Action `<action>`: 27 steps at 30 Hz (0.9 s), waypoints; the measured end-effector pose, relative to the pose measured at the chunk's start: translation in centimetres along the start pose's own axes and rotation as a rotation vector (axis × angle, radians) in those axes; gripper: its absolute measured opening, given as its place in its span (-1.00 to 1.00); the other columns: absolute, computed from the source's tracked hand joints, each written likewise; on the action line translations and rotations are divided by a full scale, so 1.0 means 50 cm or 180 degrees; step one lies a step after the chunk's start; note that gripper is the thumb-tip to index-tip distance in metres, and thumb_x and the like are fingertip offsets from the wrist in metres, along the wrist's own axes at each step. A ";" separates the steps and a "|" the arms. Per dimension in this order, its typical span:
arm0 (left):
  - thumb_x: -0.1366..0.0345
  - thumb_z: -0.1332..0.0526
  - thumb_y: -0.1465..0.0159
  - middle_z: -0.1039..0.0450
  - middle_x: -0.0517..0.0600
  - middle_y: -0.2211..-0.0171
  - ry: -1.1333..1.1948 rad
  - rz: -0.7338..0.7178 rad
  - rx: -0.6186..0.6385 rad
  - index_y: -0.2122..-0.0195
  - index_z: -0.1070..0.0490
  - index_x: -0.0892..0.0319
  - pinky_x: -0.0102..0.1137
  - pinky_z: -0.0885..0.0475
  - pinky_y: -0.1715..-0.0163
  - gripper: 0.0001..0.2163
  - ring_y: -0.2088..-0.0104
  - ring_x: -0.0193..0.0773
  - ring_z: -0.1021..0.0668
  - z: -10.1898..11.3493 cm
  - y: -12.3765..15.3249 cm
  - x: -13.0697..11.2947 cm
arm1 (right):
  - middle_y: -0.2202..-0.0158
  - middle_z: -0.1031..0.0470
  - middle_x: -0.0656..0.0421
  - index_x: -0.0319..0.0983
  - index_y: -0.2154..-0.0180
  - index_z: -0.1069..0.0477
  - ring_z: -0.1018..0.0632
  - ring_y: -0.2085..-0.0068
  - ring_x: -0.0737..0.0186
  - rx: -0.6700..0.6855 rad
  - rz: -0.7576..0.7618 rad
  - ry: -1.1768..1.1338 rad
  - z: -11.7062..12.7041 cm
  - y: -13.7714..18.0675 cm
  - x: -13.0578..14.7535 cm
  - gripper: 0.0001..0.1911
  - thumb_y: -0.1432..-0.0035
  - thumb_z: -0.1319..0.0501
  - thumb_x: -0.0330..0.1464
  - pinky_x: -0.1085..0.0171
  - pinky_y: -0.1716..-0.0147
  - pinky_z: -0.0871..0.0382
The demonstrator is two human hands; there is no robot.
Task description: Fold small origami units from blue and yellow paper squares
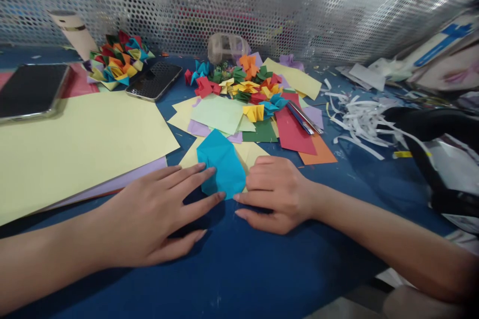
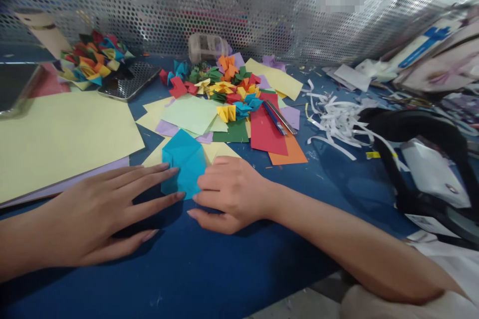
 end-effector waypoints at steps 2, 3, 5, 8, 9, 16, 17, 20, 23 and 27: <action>0.14 -0.02 -0.37 -0.31 0.25 -0.20 -0.0001 0.0013 -0.0008 -0.19 -0.28 0.09 -0.04 -0.46 0.07 -0.60 -0.13 0.12 -0.44 0.000 0.001 0.000 | 0.62 -0.37 0.26 -0.22 0.53 -0.42 -0.35 0.54 0.34 0.0004 -0.0044 -0.0003 0.000 0.001 -0.001 -0.72 -0.22 -0.17 -0.30 0.24 0.47 -0.10; 0.14 -0.02 -0.37 -0.30 0.23 -0.20 0.0000 0.0026 -0.0013 -0.19 -0.28 0.08 -0.05 -0.46 0.06 -0.60 -0.13 0.11 -0.43 -0.001 0.001 0.001 | 0.62 -0.37 0.26 -0.22 0.54 -0.41 -0.35 0.54 0.34 0.0010 -0.0061 0.0000 0.000 0.000 -0.001 -0.71 -0.22 -0.17 -0.31 0.24 0.47 -0.10; 0.13 -0.02 -0.37 -0.30 0.22 -0.21 -0.0012 0.0057 -0.0004 -0.19 -0.27 0.06 -0.07 -0.45 0.04 -0.60 -0.13 0.09 -0.43 -0.002 0.001 0.002 | 0.62 -0.36 0.25 -0.23 0.56 -0.39 -0.33 0.55 0.34 0.0014 -0.0076 0.0015 0.000 0.000 0.000 -0.70 -0.21 -0.17 -0.32 0.23 0.47 -0.09; 0.13 0.00 -0.37 -0.30 0.22 -0.21 0.0007 0.0075 -0.0025 -0.19 -0.28 0.06 -0.06 -0.45 0.04 -0.60 -0.12 0.09 -0.43 -0.003 0.000 0.002 | 0.66 -0.28 0.27 -0.22 0.64 -0.28 -0.27 0.58 0.35 -0.0064 -0.0048 0.0070 0.002 0.000 0.000 -0.63 -0.20 -0.17 -0.33 0.23 0.49 -0.05; 0.13 0.01 -0.37 -0.30 0.23 -0.21 0.0027 0.0069 -0.0026 -0.19 -0.28 0.07 -0.05 -0.45 0.05 -0.60 -0.12 0.10 -0.43 -0.003 0.000 0.002 | 0.67 -0.25 0.28 -0.22 0.66 -0.25 -0.26 0.59 0.36 -0.0100 -0.0037 0.0094 0.002 0.001 0.000 -0.61 -0.20 -0.18 -0.34 0.23 0.49 -0.05; 0.14 -0.07 -0.34 -0.29 0.24 -0.23 0.0214 0.0131 -0.0048 -0.23 -0.24 0.16 -0.01 -0.44 0.01 -0.55 -0.15 0.16 -0.42 -0.005 0.000 0.003 | 0.51 -0.46 0.24 -0.25 0.31 -0.48 -0.42 0.46 0.32 -0.0057 -0.0208 0.0192 -0.003 0.004 -0.006 -0.82 -0.23 -0.23 -0.27 0.27 0.40 -0.20; 0.16 -0.07 -0.34 -0.26 0.24 -0.24 0.0254 0.0183 -0.0085 -0.24 -0.20 0.20 -0.02 -0.44 -0.01 -0.53 -0.16 0.15 -0.41 -0.005 0.000 0.003 | 0.50 -0.47 0.23 -0.26 0.30 -0.48 -0.43 0.45 0.32 -0.0017 -0.0225 0.0185 -0.004 0.004 -0.007 -0.81 -0.23 -0.23 -0.26 0.27 0.40 -0.20; 0.22 -0.08 -0.34 -0.21 0.25 -0.28 0.0322 0.0251 -0.0197 -0.26 -0.14 0.30 -0.09 -0.46 0.00 -0.51 -0.12 0.09 -0.46 -0.004 0.002 0.003 | 0.47 -0.50 0.20 -0.28 0.29 -0.49 -0.44 0.43 0.31 0.0042 -0.0239 0.0215 -0.007 0.002 -0.009 -0.81 -0.26 -0.21 -0.28 0.27 0.39 -0.21; 0.27 -0.09 -0.33 -0.30 0.26 -0.21 0.0349 0.0098 -0.0350 -0.17 -0.24 0.32 -0.15 -0.47 0.00 -0.60 -0.10 0.05 -0.47 0.002 0.000 0.001 | 0.50 -0.49 0.20 -0.26 0.35 -0.48 -0.43 0.45 0.32 -0.0008 -0.0246 0.0235 -0.007 0.002 -0.009 -0.80 -0.28 -0.17 -0.33 0.26 0.39 -0.19; 0.32 -0.11 -0.31 -0.42 0.21 -0.10 0.0371 -0.0071 -0.0520 0.02 -0.40 0.29 -0.17 -0.48 -0.01 -0.74 -0.07 0.01 -0.49 0.009 -0.002 -0.001 | 0.55 -0.44 0.23 -0.26 0.40 -0.47 -0.38 0.49 0.32 -0.0098 -0.0327 0.0145 -0.004 0.001 -0.006 -0.78 -0.27 -0.17 -0.34 0.25 0.43 -0.15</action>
Point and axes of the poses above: each hand's wrist, its own y-axis away from the middle knuckle, its own z-axis out of the back of the hand, x = y × z, the point moved 2 cm from there along -y, towards the middle knuckle
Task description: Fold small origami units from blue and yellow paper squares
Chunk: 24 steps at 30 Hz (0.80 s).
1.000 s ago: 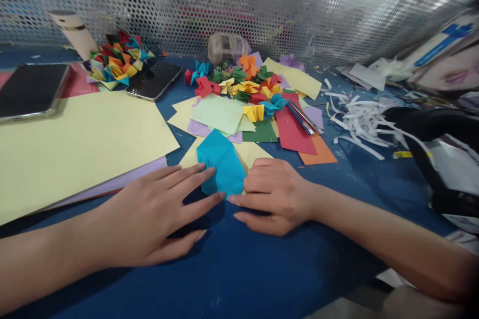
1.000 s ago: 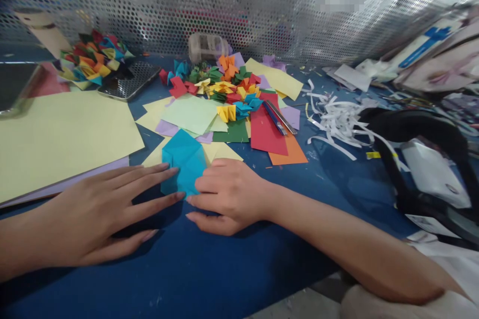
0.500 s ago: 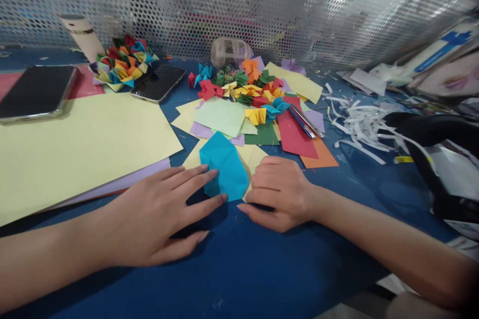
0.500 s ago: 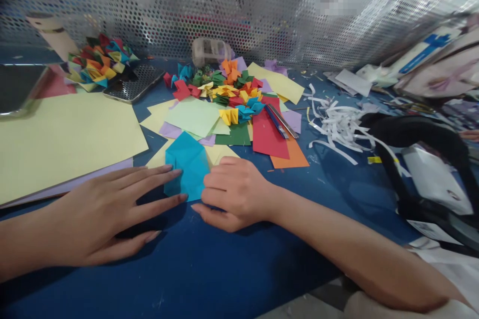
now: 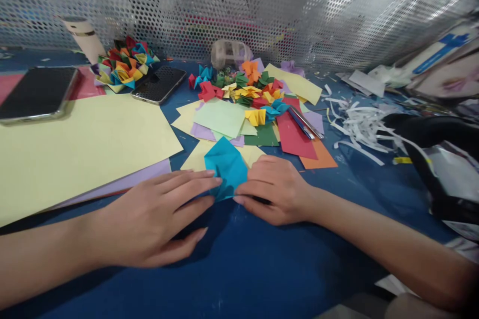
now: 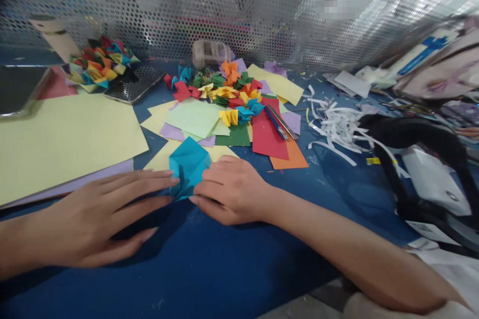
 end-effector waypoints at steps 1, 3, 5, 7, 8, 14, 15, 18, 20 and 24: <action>0.33 -0.12 -0.31 -0.45 0.20 -0.07 0.0019 -0.0026 -0.0046 0.04 -0.42 0.29 -0.18 -0.48 0.00 -0.75 -0.04 -0.01 -0.51 0.000 0.000 0.000 | 0.55 -0.44 0.23 -0.26 0.40 -0.47 -0.38 0.49 0.32 -0.0004 -0.0011 -0.0020 0.001 0.000 0.001 -0.78 -0.27 -0.16 -0.34 0.25 0.44 -0.15; 0.35 -0.13 -0.30 -0.51 0.18 -0.01 0.0090 -0.0062 -0.0132 0.03 -0.43 0.30 -0.21 -0.49 0.00 -0.75 0.01 -0.05 -0.55 -0.001 0.001 0.000 | 0.55 -0.44 0.23 -0.26 0.40 -0.47 -0.37 0.49 0.32 0.0005 -0.0041 -0.0049 0.001 0.000 0.001 -0.77 -0.27 -0.15 -0.34 0.25 0.44 -0.15; 0.36 -0.12 -0.30 -0.54 0.16 0.04 0.0185 -0.0065 -0.0181 0.01 -0.42 0.29 -0.24 -0.50 -0.01 -0.73 0.03 -0.08 -0.57 -0.003 0.003 0.000 | 0.54 -0.45 0.22 -0.26 0.40 -0.48 -0.39 0.49 0.32 0.0013 -0.0070 -0.0051 0.001 0.000 0.001 -0.78 -0.27 -0.15 -0.34 0.26 0.43 -0.17; 0.36 -0.13 -0.30 -0.56 0.16 0.06 0.0211 -0.0081 -0.0189 0.01 -0.43 0.29 -0.23 -0.50 0.00 -0.74 0.04 -0.08 -0.58 -0.004 0.005 -0.001 | 0.53 -0.47 0.21 -0.26 0.37 -0.50 -0.42 0.48 0.31 -0.0028 -0.0100 -0.0003 0.000 0.000 -0.001 -0.81 -0.26 -0.17 -0.34 0.26 0.42 -0.19; 0.36 -0.13 -0.30 -0.56 0.17 0.07 0.0197 -0.0095 -0.0173 0.02 -0.43 0.30 -0.23 -0.51 0.01 -0.74 0.05 -0.08 -0.59 -0.004 0.005 -0.001 | 0.52 -0.48 0.21 -0.26 0.35 -0.51 -0.43 0.47 0.31 -0.0067 -0.0125 0.0036 0.000 0.000 -0.002 -0.82 -0.26 -0.19 -0.34 0.26 0.42 -0.21; 0.36 -0.12 -0.31 -0.56 0.17 0.08 0.0155 -0.0163 -0.0030 -0.09 -0.38 0.31 -0.22 -0.53 0.07 -0.66 0.09 -0.07 -0.59 -0.001 0.000 -0.001 | 0.45 -0.53 0.20 -0.26 0.22 -0.51 -0.50 0.43 0.33 -0.0215 -0.0290 0.0156 0.000 0.002 -0.005 -0.84 -0.25 -0.22 -0.30 0.29 0.37 -0.30; 0.35 -0.12 -0.31 -0.56 0.17 0.09 0.0132 -0.0188 -0.0013 -0.08 -0.39 0.31 -0.22 -0.54 0.08 -0.67 0.10 -0.06 -0.59 -0.001 -0.001 -0.002 | 0.44 -0.54 0.20 -0.26 0.21 -0.50 -0.51 0.42 0.33 -0.0222 -0.0297 0.0158 0.000 0.003 -0.005 -0.84 -0.25 -0.23 -0.30 0.30 0.36 -0.30; 0.33 -0.10 -0.32 -0.57 0.16 0.10 0.0075 -0.0159 0.0029 -0.05 -0.41 0.29 -0.21 -0.54 0.10 -0.69 0.11 -0.06 -0.59 0.000 -0.004 -0.002 | 0.40 -0.57 0.20 -0.24 0.17 -0.47 -0.52 0.40 0.32 -0.0225 -0.0329 0.0126 -0.001 0.005 -0.006 -0.83 -0.24 -0.24 -0.29 0.30 0.34 -0.31; 0.34 -0.09 -0.32 -0.57 0.12 0.10 0.0078 -0.0073 0.0036 -0.04 -0.42 0.25 -0.23 -0.53 0.10 -0.70 0.11 -0.08 -0.59 0.001 -0.005 -0.002 | 0.40 -0.57 0.20 -0.24 0.16 -0.46 -0.53 0.39 0.31 -0.0199 -0.0365 0.0103 -0.001 0.006 -0.007 -0.81 -0.23 -0.25 -0.28 0.30 0.34 -0.31; 0.33 -0.10 -0.32 -0.53 0.12 -0.02 0.0111 -0.0026 0.0003 -0.05 -0.42 0.23 -0.22 -0.50 0.01 -0.69 0.00 -0.06 -0.56 0.000 -0.005 -0.002 | 0.43 -0.55 0.21 -0.24 0.23 -0.45 -0.52 0.42 0.33 -0.0087 -0.0493 0.0056 -0.001 0.006 -0.011 -0.80 -0.24 -0.24 -0.23 0.30 0.36 -0.27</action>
Point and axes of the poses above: each hand's wrist, its own y-axis away from the middle knuckle, its own z-axis out of the back of the hand, x = y × z, the point moved 2 cm from there along -y, towards the middle knuckle
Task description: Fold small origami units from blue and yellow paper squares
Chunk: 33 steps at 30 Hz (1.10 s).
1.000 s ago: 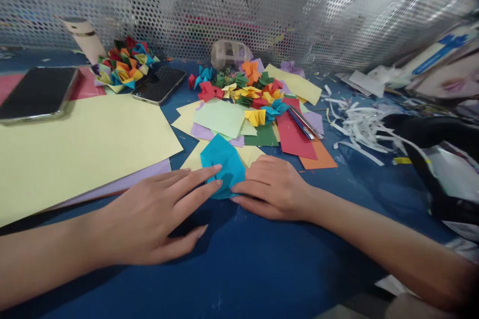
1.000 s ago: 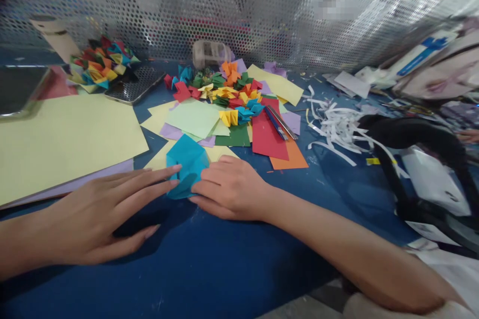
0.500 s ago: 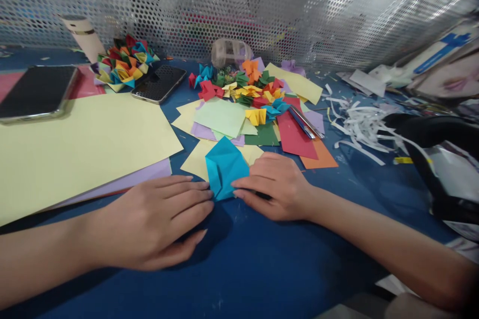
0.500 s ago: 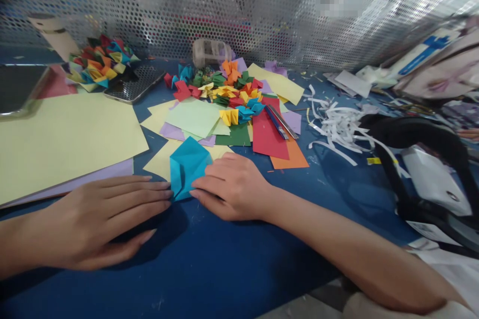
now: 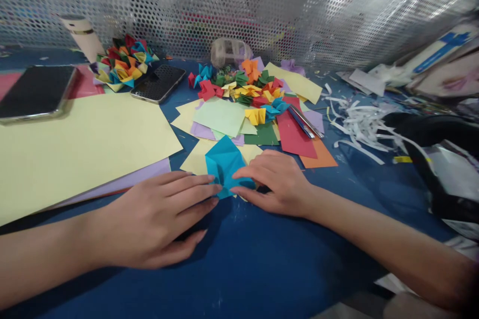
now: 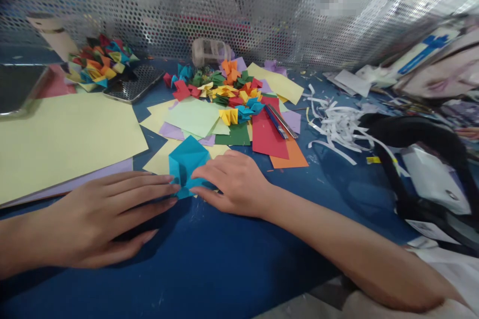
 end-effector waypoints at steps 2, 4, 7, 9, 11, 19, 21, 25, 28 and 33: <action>0.33 -0.11 -0.32 -0.49 0.17 -0.07 0.0080 -0.0044 0.0045 -0.08 -0.40 0.26 -0.19 -0.48 -0.04 -0.67 -0.05 -0.04 -0.53 -0.002 0.002 0.001 | 0.46 -0.53 0.23 -0.23 0.26 -0.44 -0.49 0.45 0.35 0.0037 -0.0078 -0.0009 0.000 0.000 -0.002 -0.78 -0.25 -0.22 -0.20 0.31 0.36 -0.24; 0.32 -0.11 -0.32 -0.47 0.21 -0.08 0.0168 -0.0056 0.0153 -0.09 -0.38 0.29 -0.18 -0.48 -0.05 -0.66 -0.06 -0.03 -0.53 -0.005 0.004 0.003 | 0.47 -0.52 0.23 -0.23 0.27 -0.43 -0.48 0.46 0.34 0.0054 -0.0128 -0.0014 -0.001 -0.001 -0.004 -0.76 -0.26 -0.21 -0.18 0.31 0.37 -0.23; 0.30 -0.10 -0.33 -0.42 0.20 -0.14 0.0170 -0.0058 0.0354 -0.19 -0.29 0.29 -0.15 -0.47 -0.05 -0.59 -0.10 -0.01 -0.50 -0.008 0.004 0.006 | 0.46 -0.51 0.22 -0.23 0.27 -0.42 -0.48 0.45 0.33 0.0052 -0.0147 -0.0040 -0.003 -0.001 -0.005 -0.75 -0.26 -0.20 -0.17 0.31 0.37 -0.22; 0.28 -0.09 -0.33 -0.35 0.15 -0.20 0.0139 -0.0075 0.0500 -0.27 -0.19 0.25 -0.14 -0.45 -0.05 -0.52 -0.14 0.00 -0.46 -0.009 0.003 0.008 | 0.47 -0.49 0.23 -0.23 0.25 -0.41 -0.47 0.45 0.33 0.0026 -0.0145 -0.0091 -0.003 -0.001 -0.005 -0.76 -0.24 -0.22 -0.17 0.31 0.37 -0.23; 0.25 -0.08 -0.34 -0.31 0.10 -0.23 0.0139 -0.0071 0.0614 -0.30 -0.15 0.21 -0.14 -0.44 -0.06 -0.50 -0.16 0.01 -0.43 -0.009 0.002 0.009 | 0.50 -0.45 0.25 -0.23 0.23 -0.41 -0.44 0.47 0.34 -0.0078 -0.0209 -0.0222 -0.001 -0.002 -0.006 -0.75 -0.20 -0.26 -0.18 0.32 0.38 -0.25; 0.19 -0.07 -0.35 -0.29 0.05 -0.25 0.0015 0.0008 0.0519 -0.26 -0.22 0.13 -0.09 -0.31 -0.15 -0.54 -0.17 0.01 -0.41 -0.012 0.006 0.006 | 0.13 -0.46 0.04 -0.21 0.13 -0.44 -0.49 0.08 0.16 -0.0117 -0.0438 -0.0572 0.009 -0.006 -0.038 -0.67 -0.16 -0.02 -0.57 0.15 0.13 -0.41; 0.15 -0.08 -0.34 -0.34 0.06 -0.22 -0.0188 0.0223 0.0377 -0.25 -0.25 0.11 -0.04 -0.28 -0.16 -0.55 -0.16 0.05 -0.42 -0.013 0.010 0.006 | 0.14 -0.46 0.03 -0.23 0.18 -0.43 -0.50 0.08 0.13 -0.0141 -0.0434 -0.0488 0.005 -0.006 -0.040 -0.74 -0.13 -0.07 -0.55 0.12 0.11 -0.41; 0.08 -0.09 -0.32 -0.35 0.13 -0.20 -0.0539 0.0553 0.0243 -0.20 -0.29 0.15 0.02 -0.22 -0.18 -0.53 -0.19 0.11 -0.37 -0.014 0.016 0.008 | 0.26 -0.49 0.05 -0.25 0.32 -0.39 -0.52 0.20 0.16 -0.0156 -0.0368 -0.0437 0.001 -0.008 -0.029 -0.93 -0.12 -0.17 -0.48 0.18 0.21 -0.42; 0.08 -0.08 -0.31 -0.21 0.15 -0.29 -0.0684 0.0557 0.0164 -0.20 -0.28 0.21 -0.01 -0.17 -0.21 -0.51 -0.24 0.12 -0.31 -0.010 0.014 0.006 | 0.34 -0.52 0.11 -0.24 0.33 -0.39 -0.53 0.28 0.21 -0.0168 -0.0185 -0.0376 0.002 -0.007 -0.021 -0.97 -0.14 -0.19 -0.47 0.22 0.26 -0.40; 0.22 -0.08 -0.35 -0.26 0.05 -0.27 -0.0722 0.0259 -0.0067 -0.20 -0.28 0.23 -0.18 -0.12 -0.26 -0.58 -0.19 -0.04 -0.38 -0.009 0.015 -0.003 | 0.39 -0.54 0.14 -0.26 0.32 -0.41 -0.55 0.35 0.26 -0.0204 -0.0038 -0.0384 -0.001 -0.004 -0.018 -0.98 -0.20 -0.21 -0.44 0.27 0.34 -0.35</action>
Point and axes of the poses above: each hand's wrist, its own y-axis away from the middle knuckle, its own z-axis out of the back of the hand, x = y × z, the point moved 2 cm from there along -y, towards the middle knuckle
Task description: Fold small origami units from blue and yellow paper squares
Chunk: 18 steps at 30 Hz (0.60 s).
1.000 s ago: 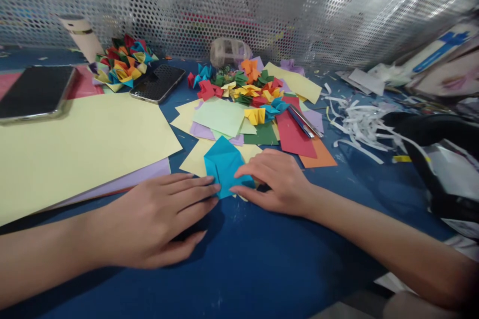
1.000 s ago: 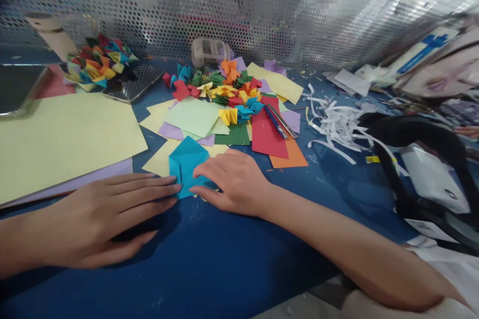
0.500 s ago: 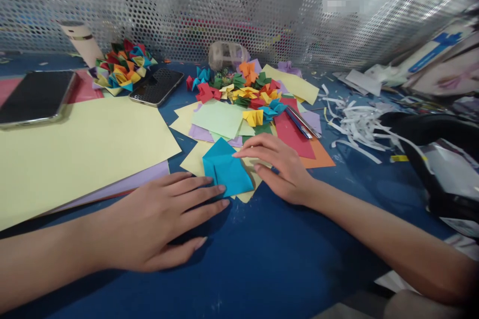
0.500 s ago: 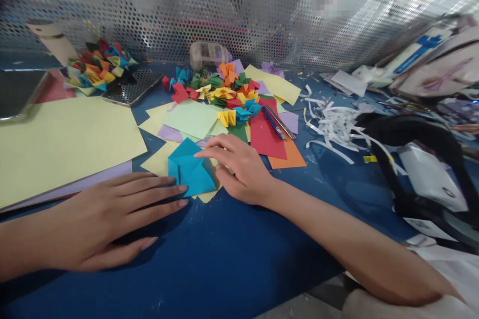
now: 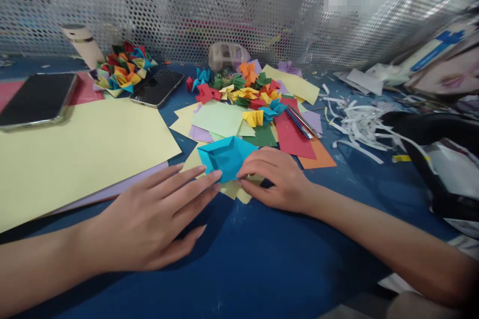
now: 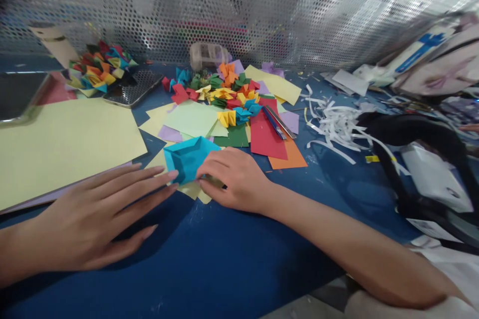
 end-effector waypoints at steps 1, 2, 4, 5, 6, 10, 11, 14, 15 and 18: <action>0.25 -0.07 -0.36 -0.29 0.05 -0.25 0.0024 -0.0054 -0.0008 -0.19 -0.30 0.23 -0.19 -0.13 -0.25 -0.60 -0.18 -0.06 -0.40 -0.001 0.001 -0.001 | 0.40 -0.54 0.14 -0.26 0.32 -0.41 -0.55 0.35 0.26 -0.0006 0.0011 0.0003 0.000 0.000 0.001 -0.97 -0.20 -0.22 -0.43 0.28 0.35 -0.35; 0.27 -0.07 -0.36 -0.31 0.05 -0.24 0.0054 -0.0101 -0.0006 -0.18 -0.31 0.24 -0.19 -0.16 -0.24 -0.61 -0.16 -0.07 -0.42 -0.002 0.003 -0.002 | 0.40 -0.54 0.14 -0.26 0.32 -0.42 -0.55 0.35 0.26 -0.0014 0.0021 0.0004 -0.001 0.001 0.001 -0.96 -0.21 -0.22 -0.43 0.28 0.35 -0.35; 0.28 -0.05 -0.37 -0.33 0.07 -0.23 0.0111 -0.0146 0.0024 -0.18 -0.31 0.24 -0.17 -0.21 -0.22 -0.62 -0.16 -0.07 -0.43 -0.004 0.004 -0.002 | 0.41 -0.55 0.14 -0.26 0.32 -0.42 -0.56 0.35 0.25 -0.0015 0.0037 0.0007 -0.001 0.001 0.003 -0.95 -0.22 -0.22 -0.41 0.27 0.34 -0.35; 0.28 -0.05 -0.37 -0.33 0.09 -0.22 0.0130 -0.0157 0.0032 -0.18 -0.31 0.25 -0.15 -0.25 -0.20 -0.62 -0.16 -0.06 -0.43 -0.005 0.004 -0.001 | 0.41 -0.55 0.14 -0.26 0.32 -0.42 -0.56 0.35 0.25 -0.0006 0.0046 0.0004 -0.001 0.001 0.004 -0.94 -0.23 -0.22 -0.41 0.28 0.33 -0.36; 0.28 -0.04 -0.37 -0.33 0.10 -0.22 0.0145 -0.0164 0.0040 -0.18 -0.31 0.25 -0.14 -0.28 -0.18 -0.62 -0.16 -0.05 -0.43 -0.006 0.003 0.000 | 0.41 -0.55 0.14 -0.26 0.31 -0.43 -0.56 0.34 0.25 0.0008 0.0059 0.0000 -0.001 0.001 0.005 -0.94 -0.23 -0.22 -0.40 0.28 0.33 -0.35; 0.27 -0.03 -0.38 -0.31 0.15 -0.23 0.0192 -0.0207 0.0125 -0.21 -0.27 0.29 -0.10 -0.39 -0.11 -0.59 -0.15 -0.01 -0.45 -0.007 -0.001 0.002 | 0.40 -0.56 0.15 -0.26 0.31 -0.43 -0.57 0.33 0.26 0.0023 0.0115 -0.0010 0.000 0.001 0.006 -0.94 -0.23 -0.23 -0.40 0.29 0.33 -0.34; 0.27 -0.03 -0.38 -0.30 0.15 -0.23 0.0201 -0.0221 0.0152 -0.22 -0.25 0.29 -0.10 -0.40 -0.10 -0.59 -0.15 0.00 -0.45 -0.008 -0.001 0.002 | 0.40 -0.56 0.15 -0.26 0.31 -0.43 -0.57 0.33 0.26 0.0014 0.0121 -0.0001 0.000 0.001 0.007 -0.94 -0.24 -0.22 -0.39 0.29 0.33 -0.34; 0.27 -0.02 -0.38 -0.28 0.18 -0.24 0.0214 -0.0251 0.0197 -0.25 -0.21 0.30 -0.08 -0.43 -0.08 -0.57 -0.15 0.02 -0.45 -0.008 0.000 0.002 | 0.40 -0.56 0.16 -0.24 0.31 -0.42 -0.57 0.33 0.28 0.0023 0.0128 0.0025 -0.001 0.001 0.007 -0.93 -0.25 -0.21 -0.39 0.29 0.31 -0.34; 0.27 -0.02 -0.38 -0.28 0.19 -0.24 0.0215 -0.0259 0.0205 -0.25 -0.20 0.30 -0.08 -0.43 -0.08 -0.56 -0.15 0.02 -0.45 -0.007 0.000 0.002 | 0.40 -0.56 0.16 -0.24 0.31 -0.42 -0.57 0.32 0.28 0.0036 0.0134 0.0022 -0.001 0.001 0.007 -0.92 -0.26 -0.21 -0.39 0.30 0.31 -0.33; 0.27 -0.03 -0.37 -0.29 0.20 -0.23 0.0230 -0.0260 0.0212 -0.25 -0.20 0.30 -0.09 -0.43 -0.09 -0.56 -0.16 0.02 -0.44 -0.007 0.002 0.002 | 0.40 -0.56 0.16 -0.25 0.30 -0.42 -0.56 0.32 0.29 0.0095 0.0181 -0.0055 -0.002 0.001 0.008 -0.91 -0.28 -0.18 -0.39 0.30 0.31 -0.33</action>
Point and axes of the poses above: each hand's wrist, its own y-axis away from the middle knuckle, its own z-axis out of the back of the hand, x = y × z, the point moved 2 cm from there along -y, towards the middle knuckle
